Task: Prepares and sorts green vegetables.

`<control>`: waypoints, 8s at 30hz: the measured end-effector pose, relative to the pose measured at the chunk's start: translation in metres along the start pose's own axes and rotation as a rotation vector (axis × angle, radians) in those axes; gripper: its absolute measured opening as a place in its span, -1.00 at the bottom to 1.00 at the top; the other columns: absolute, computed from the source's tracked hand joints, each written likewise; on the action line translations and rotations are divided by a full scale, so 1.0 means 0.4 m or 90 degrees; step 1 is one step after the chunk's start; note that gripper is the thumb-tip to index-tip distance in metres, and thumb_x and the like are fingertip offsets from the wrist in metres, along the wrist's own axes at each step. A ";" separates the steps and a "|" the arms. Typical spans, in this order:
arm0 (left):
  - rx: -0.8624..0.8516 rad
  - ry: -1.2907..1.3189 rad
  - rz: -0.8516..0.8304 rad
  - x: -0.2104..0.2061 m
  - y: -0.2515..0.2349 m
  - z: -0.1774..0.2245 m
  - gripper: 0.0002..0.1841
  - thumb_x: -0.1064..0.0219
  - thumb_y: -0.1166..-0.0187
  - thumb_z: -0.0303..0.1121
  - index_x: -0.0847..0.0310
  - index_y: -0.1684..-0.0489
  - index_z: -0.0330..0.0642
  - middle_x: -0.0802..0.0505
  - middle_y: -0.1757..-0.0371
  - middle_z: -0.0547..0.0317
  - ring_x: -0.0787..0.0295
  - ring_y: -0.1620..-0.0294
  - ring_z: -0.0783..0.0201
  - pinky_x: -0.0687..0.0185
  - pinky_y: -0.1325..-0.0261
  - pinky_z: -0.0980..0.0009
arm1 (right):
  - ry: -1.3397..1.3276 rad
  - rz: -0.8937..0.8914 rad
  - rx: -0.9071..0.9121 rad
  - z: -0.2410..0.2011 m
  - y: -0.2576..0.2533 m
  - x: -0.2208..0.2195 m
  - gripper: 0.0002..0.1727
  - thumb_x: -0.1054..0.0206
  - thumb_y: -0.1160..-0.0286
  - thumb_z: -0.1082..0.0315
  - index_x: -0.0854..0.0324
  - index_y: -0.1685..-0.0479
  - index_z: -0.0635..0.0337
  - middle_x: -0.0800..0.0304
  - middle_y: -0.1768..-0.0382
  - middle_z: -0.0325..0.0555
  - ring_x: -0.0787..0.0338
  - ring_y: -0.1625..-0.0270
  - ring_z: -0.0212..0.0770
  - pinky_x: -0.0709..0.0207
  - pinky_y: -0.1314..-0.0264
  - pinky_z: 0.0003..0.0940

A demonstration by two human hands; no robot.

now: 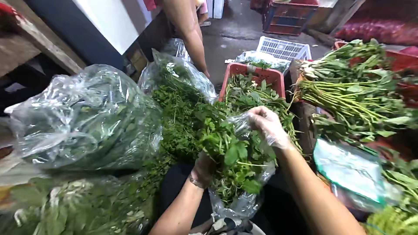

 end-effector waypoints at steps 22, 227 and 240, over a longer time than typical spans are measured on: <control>-0.035 -0.648 0.239 -0.126 -0.042 0.005 -0.24 -0.55 -0.41 -0.44 -0.26 -0.60 -0.56 -0.59 -0.49 -0.43 -0.55 -0.53 0.00 -0.35 -0.62 0.22 | -0.178 -0.014 -0.130 0.027 0.219 -0.054 0.13 -0.65 0.15 0.35 -0.07 -0.60 0.47 -0.69 0.10 -0.36 -0.71 0.11 -0.71 -0.61 -0.02 -0.72; -0.674 -1.169 -0.536 -0.348 0.011 0.417 -0.70 -0.26 -0.52 -0.12 -0.73 0.48 -0.10 -0.77 0.21 0.08 -0.68 0.16 0.31 -0.53 0.08 0.41 | 0.658 -0.237 0.407 -0.252 0.107 0.166 -0.40 -0.02 -0.63 -0.22 -0.86 -0.08 -0.03 -0.84 0.10 -0.09 -0.83 0.07 -0.05 -0.63 0.08 0.13; -0.370 -1.345 -0.270 -0.229 0.026 0.368 -0.81 -0.48 -0.51 -0.42 -0.83 -0.01 -0.22 -0.86 0.16 -0.11 -0.83 0.13 -0.11 -0.71 0.00 -0.08 | 0.441 -0.073 0.416 -0.148 0.151 0.076 -0.83 -0.38 -0.45 0.40 -0.83 0.13 0.27 -0.76 0.33 -0.08 -0.75 0.26 -0.24 -0.63 0.14 -0.32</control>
Point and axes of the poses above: each hand's wrist, its own y-axis away from the middle knuckle, its own x-axis out of the back of the hand, z = x × y, the point moved 5 cm from there along -y, towards the middle knuckle
